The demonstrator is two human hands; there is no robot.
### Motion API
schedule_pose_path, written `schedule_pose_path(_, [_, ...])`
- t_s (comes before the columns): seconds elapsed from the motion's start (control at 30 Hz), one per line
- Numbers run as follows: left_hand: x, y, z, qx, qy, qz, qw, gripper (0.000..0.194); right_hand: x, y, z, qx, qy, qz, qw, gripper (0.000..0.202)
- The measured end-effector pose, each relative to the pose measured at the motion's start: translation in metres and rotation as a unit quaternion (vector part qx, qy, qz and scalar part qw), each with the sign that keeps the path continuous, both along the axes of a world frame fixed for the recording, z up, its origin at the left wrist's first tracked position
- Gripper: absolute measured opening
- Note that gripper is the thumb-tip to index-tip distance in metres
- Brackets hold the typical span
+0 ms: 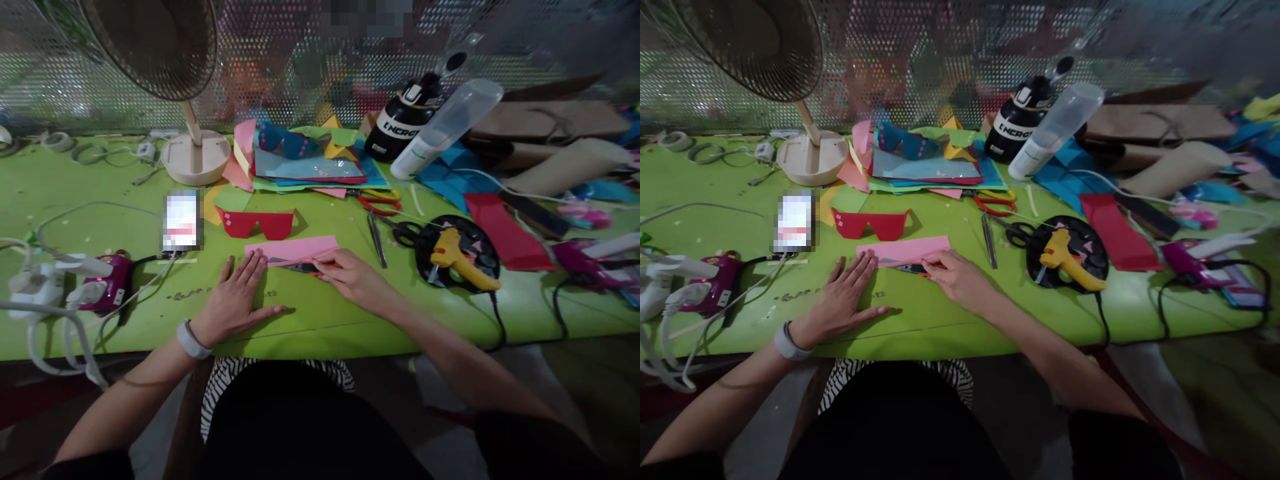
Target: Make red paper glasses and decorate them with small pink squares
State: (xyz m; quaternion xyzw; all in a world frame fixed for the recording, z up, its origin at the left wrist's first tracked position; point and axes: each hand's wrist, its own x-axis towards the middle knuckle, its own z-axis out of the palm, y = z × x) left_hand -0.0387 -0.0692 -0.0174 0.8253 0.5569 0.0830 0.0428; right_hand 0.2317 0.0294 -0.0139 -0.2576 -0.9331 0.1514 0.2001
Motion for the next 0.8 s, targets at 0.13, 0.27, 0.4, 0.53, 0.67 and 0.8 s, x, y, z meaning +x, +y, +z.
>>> schedule_pose_path(0.13, [0.0,0.0,0.001,-0.002,-0.002,-0.002,1.0,0.096,0.002,0.003,0.001,0.009,-0.001,0.005,1.0,0.033])
schedule_pose_path(0.27, [0.0,0.001,0.001,-0.004,-0.005,-0.003,1.0,0.096,0.003,0.005,-0.002,0.022,-0.017,-0.006,1.0,0.033])
schedule_pose_path(0.4, [0.001,0.001,0.002,-0.007,-0.006,-0.003,1.0,0.095,0.003,0.009,-0.003,0.026,-0.012,0.002,1.0,0.033])
schedule_pose_path(0.53, [0.001,0.001,0.002,-0.002,-0.014,-0.001,1.0,0.095,0.002,0.012,0.0,0.025,-0.01,0.01,1.0,0.032])
schedule_pose_path(0.67, [0.001,0.002,0.002,-0.001,-0.009,-0.002,1.0,0.097,0.001,0.014,0.002,0.02,-0.008,0.021,1.0,0.031])
schedule_pose_path(0.8, [0.001,0.002,0.004,-0.008,-0.002,-0.003,1.0,0.097,0.003,0.016,-0.001,0.03,-0.005,0.013,0.999,0.031])
